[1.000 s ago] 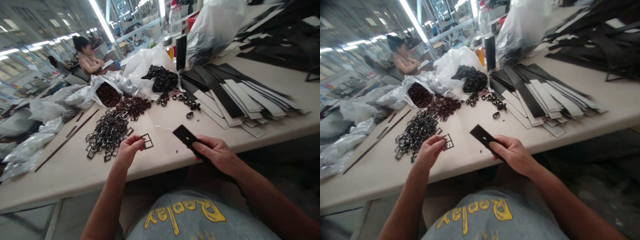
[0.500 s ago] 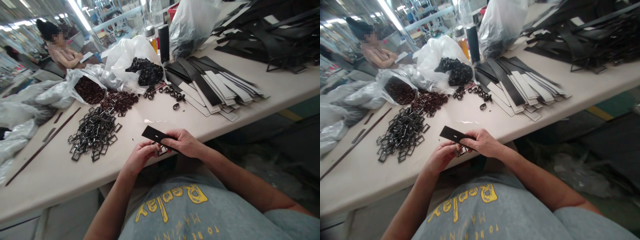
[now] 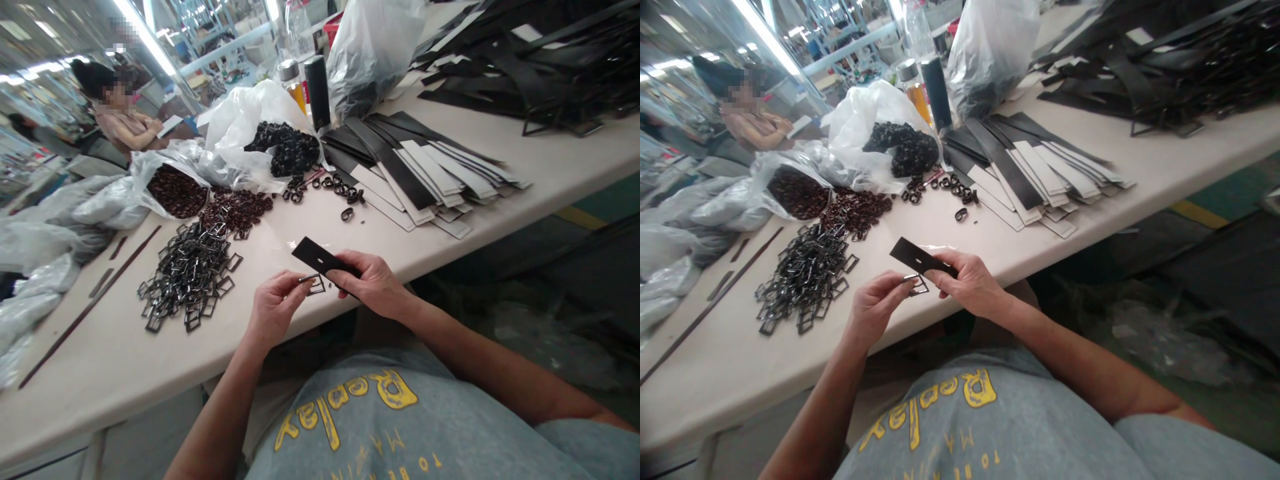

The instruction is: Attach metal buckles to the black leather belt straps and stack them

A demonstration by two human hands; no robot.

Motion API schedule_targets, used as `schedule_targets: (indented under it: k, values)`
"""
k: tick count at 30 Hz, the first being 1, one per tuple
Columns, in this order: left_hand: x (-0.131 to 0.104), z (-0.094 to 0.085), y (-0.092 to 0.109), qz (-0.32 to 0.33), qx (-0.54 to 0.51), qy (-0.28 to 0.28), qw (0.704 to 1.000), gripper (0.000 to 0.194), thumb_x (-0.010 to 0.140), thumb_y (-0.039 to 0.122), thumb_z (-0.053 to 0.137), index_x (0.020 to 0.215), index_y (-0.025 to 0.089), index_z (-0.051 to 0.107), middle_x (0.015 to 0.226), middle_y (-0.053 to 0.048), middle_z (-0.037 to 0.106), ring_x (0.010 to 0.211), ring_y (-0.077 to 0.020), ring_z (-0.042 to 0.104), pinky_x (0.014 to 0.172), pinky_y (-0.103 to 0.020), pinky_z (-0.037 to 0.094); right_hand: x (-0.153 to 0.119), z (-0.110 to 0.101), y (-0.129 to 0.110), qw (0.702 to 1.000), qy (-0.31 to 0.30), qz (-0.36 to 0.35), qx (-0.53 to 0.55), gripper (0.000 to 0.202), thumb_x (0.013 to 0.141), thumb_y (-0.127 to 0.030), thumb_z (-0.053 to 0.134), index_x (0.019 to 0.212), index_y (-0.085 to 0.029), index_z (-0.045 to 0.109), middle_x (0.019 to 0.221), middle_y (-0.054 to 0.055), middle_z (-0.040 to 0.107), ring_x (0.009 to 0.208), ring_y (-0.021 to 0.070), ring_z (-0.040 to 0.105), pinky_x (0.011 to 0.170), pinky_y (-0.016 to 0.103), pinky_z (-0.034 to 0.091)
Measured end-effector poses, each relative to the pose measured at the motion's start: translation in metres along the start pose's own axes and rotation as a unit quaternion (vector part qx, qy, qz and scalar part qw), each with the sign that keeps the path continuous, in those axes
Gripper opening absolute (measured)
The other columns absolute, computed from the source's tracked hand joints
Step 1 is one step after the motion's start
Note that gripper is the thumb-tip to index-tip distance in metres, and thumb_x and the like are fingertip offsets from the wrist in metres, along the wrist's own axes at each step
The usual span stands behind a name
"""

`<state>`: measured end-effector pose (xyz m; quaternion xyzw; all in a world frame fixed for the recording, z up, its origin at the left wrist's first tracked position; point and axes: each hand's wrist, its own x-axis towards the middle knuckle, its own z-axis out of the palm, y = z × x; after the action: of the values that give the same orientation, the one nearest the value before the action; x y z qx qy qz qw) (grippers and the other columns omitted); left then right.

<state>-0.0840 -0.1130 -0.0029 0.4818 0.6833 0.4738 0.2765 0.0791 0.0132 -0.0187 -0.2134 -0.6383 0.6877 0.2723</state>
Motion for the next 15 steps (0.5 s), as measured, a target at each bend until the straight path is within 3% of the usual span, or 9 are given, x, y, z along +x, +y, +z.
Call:
schedule_targets:
  k: [5, 9, 12, 15]
  values:
    - [0.003, 0.007, -0.002, 0.036, 0.007, 0.045, 0.998, 0.013, 0.086, 0.031, 0.071, 0.085, 0.021, 0.079, 0.083, -0.003, 0.069, 0.077, -0.0146, 0.062, 0.071, -0.024, 0.047, 0.002, 0.005, 0.002, 1.000, -0.004, -0.015, -0.024, 0.015, 0.085, -0.031, 0.068, 0.087, -0.016, 0.069, 0.071, -0.003, 0.062, 0.053, 0.0078, 0.059, 0.050, 0.019, 0.048]
    - [0.003, 0.005, -0.004, 0.034, 0.047, 0.043, 0.997, 0.015, 0.088, 0.032, 0.070, 0.084, 0.020, 0.078, 0.077, -0.002, 0.069, 0.072, -0.0140, 0.061, 0.070, -0.025, 0.047, 0.000, 0.000, 0.001, 0.999, -0.015, 0.016, 0.047, 0.023, 0.085, -0.038, 0.069, 0.090, -0.015, 0.068, 0.071, -0.001, 0.065, 0.050, 0.0069, 0.056, 0.046, 0.018, 0.047]
    - [0.004, 0.005, -0.009, -0.013, -0.036, 0.065, 0.997, 0.019, 0.090, 0.037, 0.067, 0.087, 0.019, 0.074, 0.074, -0.001, 0.070, 0.071, -0.0137, 0.063, 0.071, -0.025, 0.050, -0.007, -0.006, 0.001, 0.987, -0.037, 0.084, 0.132, 0.030, 0.084, -0.043, 0.070, 0.093, -0.015, 0.067, 0.061, -0.003, 0.063, 0.041, 0.0048, 0.048, 0.037, 0.015, 0.037]
    - [0.007, 0.009, -0.014, -0.059, -0.172, 0.091, 0.979, 0.019, 0.085, 0.037, 0.072, 0.090, 0.019, 0.071, 0.077, -0.001, 0.072, 0.072, -0.0142, 0.068, 0.072, -0.026, 0.053, -0.016, -0.008, 0.004, 0.962, -0.117, 0.166, 0.182, 0.030, 0.085, -0.044, 0.069, 0.092, -0.015, 0.068, 0.054, -0.004, 0.062, 0.035, 0.0039, 0.043, 0.033, 0.015, 0.029]
